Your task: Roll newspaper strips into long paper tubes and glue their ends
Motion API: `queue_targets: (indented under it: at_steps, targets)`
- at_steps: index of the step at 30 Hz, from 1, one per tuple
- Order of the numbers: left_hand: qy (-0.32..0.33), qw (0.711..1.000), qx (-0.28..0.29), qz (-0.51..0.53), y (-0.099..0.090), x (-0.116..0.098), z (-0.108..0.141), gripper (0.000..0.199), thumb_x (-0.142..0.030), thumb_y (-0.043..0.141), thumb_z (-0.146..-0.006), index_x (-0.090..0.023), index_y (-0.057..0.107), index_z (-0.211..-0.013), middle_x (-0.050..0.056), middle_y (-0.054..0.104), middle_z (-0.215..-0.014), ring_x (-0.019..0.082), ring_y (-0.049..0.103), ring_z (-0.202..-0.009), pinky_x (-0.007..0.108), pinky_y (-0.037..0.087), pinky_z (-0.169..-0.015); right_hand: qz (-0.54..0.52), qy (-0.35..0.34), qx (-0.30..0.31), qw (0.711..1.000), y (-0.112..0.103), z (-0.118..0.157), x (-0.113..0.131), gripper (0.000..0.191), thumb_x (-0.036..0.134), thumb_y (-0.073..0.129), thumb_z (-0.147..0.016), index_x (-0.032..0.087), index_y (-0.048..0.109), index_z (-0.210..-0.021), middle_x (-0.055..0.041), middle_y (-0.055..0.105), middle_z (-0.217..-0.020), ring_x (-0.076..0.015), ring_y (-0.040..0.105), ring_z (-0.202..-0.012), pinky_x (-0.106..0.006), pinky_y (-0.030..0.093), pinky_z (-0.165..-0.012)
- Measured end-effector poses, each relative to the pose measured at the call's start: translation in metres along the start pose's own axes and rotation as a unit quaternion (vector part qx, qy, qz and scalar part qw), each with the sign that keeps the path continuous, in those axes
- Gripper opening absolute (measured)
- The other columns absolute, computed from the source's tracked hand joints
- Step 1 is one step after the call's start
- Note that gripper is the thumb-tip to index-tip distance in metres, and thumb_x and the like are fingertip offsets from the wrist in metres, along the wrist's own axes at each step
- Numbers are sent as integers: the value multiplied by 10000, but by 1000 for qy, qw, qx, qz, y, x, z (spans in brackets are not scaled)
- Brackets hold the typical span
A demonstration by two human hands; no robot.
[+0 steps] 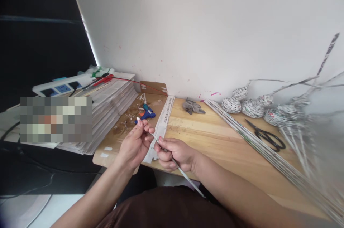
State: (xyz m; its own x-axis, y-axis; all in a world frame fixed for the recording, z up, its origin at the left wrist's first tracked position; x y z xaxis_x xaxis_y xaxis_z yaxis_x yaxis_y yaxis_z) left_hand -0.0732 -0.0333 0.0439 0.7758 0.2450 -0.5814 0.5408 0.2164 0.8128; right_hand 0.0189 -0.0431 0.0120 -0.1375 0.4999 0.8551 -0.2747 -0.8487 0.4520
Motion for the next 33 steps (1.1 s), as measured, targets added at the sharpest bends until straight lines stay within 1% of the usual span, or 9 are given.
queue_targets:
  at_steps: [3,8,10,12,16,18,23,28,33]
  targets:
    - [5,1000,4,-4,1,-1,-1,157,-279,594,-869,-124,614,-851,0,523,-720,81,553,-659,138,425,-497,167,-52,-113,978,-13,6,18,414,558,311,-936,186,485,-878,77,335,-500,-86,339,-403,-215,289,-422]
    - [19,999,-8,-27,1,-2,-1,175,-289,590,-871,-118,627,-858,14,541,-726,102,578,-692,153,455,-532,546,-175,-287,767,-2,24,59,186,350,437,-935,195,500,-1015,-73,613,-901,-188,570,-771,-305,383,-673]
    - [23,999,-18,-32,1,-3,0,182,-293,601,-864,-115,636,-871,16,549,-725,103,588,-699,154,473,-557,582,-159,-296,740,0,24,57,172,332,413,-939,188,501,-973,-76,605,-854,-194,561,-731,-310,363,-643]
    - [16,999,-22,-30,1,-1,1,194,-304,608,-858,-113,641,-869,15,552,-719,96,591,-689,147,482,-564,536,-151,-286,780,-3,23,53,211,362,382,-951,190,500,-916,-37,554,-736,-161,517,-641,-289,346,-596]
    - [-12,1000,-16,-6,1,4,4,206,-316,638,-835,-112,641,-861,7,544,-712,75,576,-649,121,463,-519,224,-84,-148,959,-6,10,23,347,483,301,-962,202,478,-859,70,309,-523,-82,278,-420,-217,266,-434]
    - [-23,1000,-18,5,0,5,4,200,-305,652,-825,-107,635,-847,4,536,-710,73,572,-643,116,457,-507,85,-39,-77,993,-1,7,7,365,517,284,-954,211,447,-840,95,222,-483,-75,206,-375,-202,206,-385]
    - [9,998,-58,20,-13,-11,-1,172,-275,625,-845,-104,627,-831,6,536,-698,72,567,-626,114,460,-493,164,-20,-125,978,-11,23,-3,405,568,324,-930,198,477,-872,83,301,-513,-74,266,-398,-212,238,-414]
    - [38,996,-76,25,-20,-26,-4,173,-247,570,-880,-93,632,-832,24,550,-721,82,580,-647,122,477,-499,437,-129,-281,845,-14,55,28,333,477,436,-929,177,533,-823,7,486,-664,-107,443,-617,-243,318,-584]
    - [10,997,-59,43,-17,-19,-1,154,-233,599,-860,-89,636,-820,12,522,-694,69,555,-604,104,434,-443,95,-4,-102,990,-14,46,-19,396,554,366,-923,191,474,-805,107,213,-439,-64,181,-342,-199,185,-371]
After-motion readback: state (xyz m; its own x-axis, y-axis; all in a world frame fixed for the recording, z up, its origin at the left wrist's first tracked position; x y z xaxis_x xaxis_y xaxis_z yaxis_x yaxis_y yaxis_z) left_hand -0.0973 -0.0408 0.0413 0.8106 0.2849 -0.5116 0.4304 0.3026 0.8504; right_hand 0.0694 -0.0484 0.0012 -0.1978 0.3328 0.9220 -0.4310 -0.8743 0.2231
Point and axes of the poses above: each hand's wrist, its own z-axis away from the middle knuckle, its own y-axis out of the palm, x = y × z, the point moved 9 cm from there along -z, towards the middle knuckle
